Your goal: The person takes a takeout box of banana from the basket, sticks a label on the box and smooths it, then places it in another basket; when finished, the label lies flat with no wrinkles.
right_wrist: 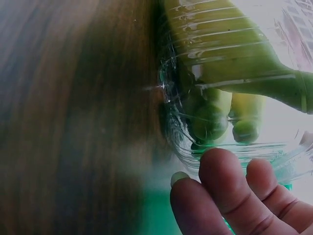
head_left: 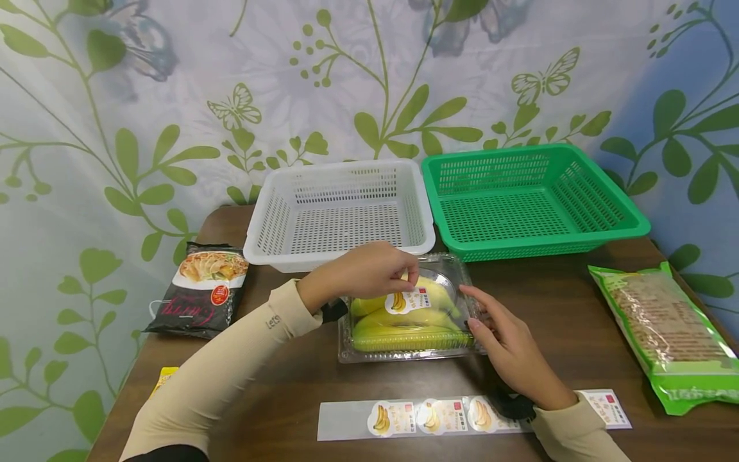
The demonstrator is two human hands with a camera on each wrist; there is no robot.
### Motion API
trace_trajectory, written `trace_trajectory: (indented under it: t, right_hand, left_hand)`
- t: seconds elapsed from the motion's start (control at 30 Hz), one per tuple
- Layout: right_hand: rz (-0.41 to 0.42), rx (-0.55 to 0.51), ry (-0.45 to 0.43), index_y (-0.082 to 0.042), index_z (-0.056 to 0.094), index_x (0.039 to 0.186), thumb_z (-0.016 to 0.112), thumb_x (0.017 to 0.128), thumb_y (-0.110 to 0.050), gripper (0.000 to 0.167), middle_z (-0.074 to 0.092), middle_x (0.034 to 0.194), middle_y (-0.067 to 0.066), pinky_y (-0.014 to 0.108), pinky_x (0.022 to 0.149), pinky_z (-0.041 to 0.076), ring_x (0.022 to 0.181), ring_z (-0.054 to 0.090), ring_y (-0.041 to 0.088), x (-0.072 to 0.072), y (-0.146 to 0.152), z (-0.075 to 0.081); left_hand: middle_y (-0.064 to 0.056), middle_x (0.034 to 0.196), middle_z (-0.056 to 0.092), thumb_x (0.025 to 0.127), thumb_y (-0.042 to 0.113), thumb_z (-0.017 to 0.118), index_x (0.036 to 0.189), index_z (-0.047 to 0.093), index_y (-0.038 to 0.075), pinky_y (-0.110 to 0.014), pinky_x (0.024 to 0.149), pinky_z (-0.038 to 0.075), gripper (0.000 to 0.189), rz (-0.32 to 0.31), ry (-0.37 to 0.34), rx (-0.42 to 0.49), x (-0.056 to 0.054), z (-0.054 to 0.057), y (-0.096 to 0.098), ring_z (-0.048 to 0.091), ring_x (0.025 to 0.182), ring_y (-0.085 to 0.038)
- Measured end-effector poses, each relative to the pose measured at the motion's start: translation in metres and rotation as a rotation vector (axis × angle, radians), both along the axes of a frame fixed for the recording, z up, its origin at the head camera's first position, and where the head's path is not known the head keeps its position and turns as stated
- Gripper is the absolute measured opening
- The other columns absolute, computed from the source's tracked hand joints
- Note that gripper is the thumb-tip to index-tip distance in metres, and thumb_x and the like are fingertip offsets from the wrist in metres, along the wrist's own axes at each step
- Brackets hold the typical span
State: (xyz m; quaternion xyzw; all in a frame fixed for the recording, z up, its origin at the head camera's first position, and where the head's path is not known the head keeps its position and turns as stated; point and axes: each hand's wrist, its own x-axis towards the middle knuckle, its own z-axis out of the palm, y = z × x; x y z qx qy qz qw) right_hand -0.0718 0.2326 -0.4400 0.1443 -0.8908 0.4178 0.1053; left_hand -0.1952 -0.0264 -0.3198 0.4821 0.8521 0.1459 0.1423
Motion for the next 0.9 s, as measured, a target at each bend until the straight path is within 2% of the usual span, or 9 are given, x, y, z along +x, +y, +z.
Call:
trace_trajectory:
  t: [0.13,0.47,0.6,0.73,0.9]
  right_hand:
    - [-0.004,0.004,0.001,-0.033,0.044,0.154,0.058,0.105,-0.014,0.055,0.060,0.131,-0.001,0.030,0.065,0.046,0.083,0.060,0.014,0.0002,-0.0003,0.0007]
    - [0.001,0.005,0.001,-0.033,0.043,0.154,0.057,0.105,-0.015,0.054,0.060,0.132,-0.001,0.029,0.063,0.045,0.080,0.059,0.012,0.0001,-0.0008,0.0021]
    - [0.003,0.001,0.000,-0.033,0.044,0.154,0.058,0.105,-0.014,0.055,0.061,0.126,0.001,0.029,0.063,0.044,0.078,0.058,0.012,-0.0005,-0.0009,0.0030]
    - [0.006,0.000,0.009,-0.032,0.044,0.154,0.058,0.105,-0.013,0.055,0.062,0.123,0.003,0.029,0.062,0.044,0.077,0.057,0.012,-0.0008,-0.0007,0.0030]
    - [-0.004,-0.008,-0.008,-0.034,0.044,0.154,0.057,0.106,-0.017,0.053,0.061,0.116,-0.003,0.029,0.060,0.044,0.075,0.058,0.011,0.0008,0.0000,0.0008]
  left_hand:
    - [0.007,0.070,0.056,0.101,0.025,0.068,0.094,0.067,0.019,-0.025,0.063,0.042,0.010,-0.018,0.037,-0.010,-0.0008,-0.0034,0.0011,0.049,0.064,-0.009]
    - [0.008,0.068,0.055,0.101,0.026,0.067,0.094,0.066,0.021,-0.025,0.062,0.042,0.009,-0.023,0.068,0.012,-0.0012,-0.0049,0.0026,0.049,0.062,-0.008]
    - [0.008,0.067,0.055,0.101,0.026,0.068,0.093,0.066,0.021,-0.024,0.060,0.041,0.010,-0.028,0.088,0.008,-0.0011,-0.0059,0.0028,0.050,0.061,-0.008]
    - [0.008,0.066,0.055,0.101,0.026,0.068,0.093,0.067,0.020,-0.023,0.059,0.041,0.010,-0.016,0.085,0.005,-0.0008,-0.0070,0.0028,0.049,0.059,-0.007]
    - [0.008,0.066,0.055,0.101,0.025,0.068,0.095,0.069,0.020,-0.023,0.059,0.040,0.007,-0.003,0.065,0.005,-0.0009,-0.0099,0.0023,0.048,0.059,-0.006]
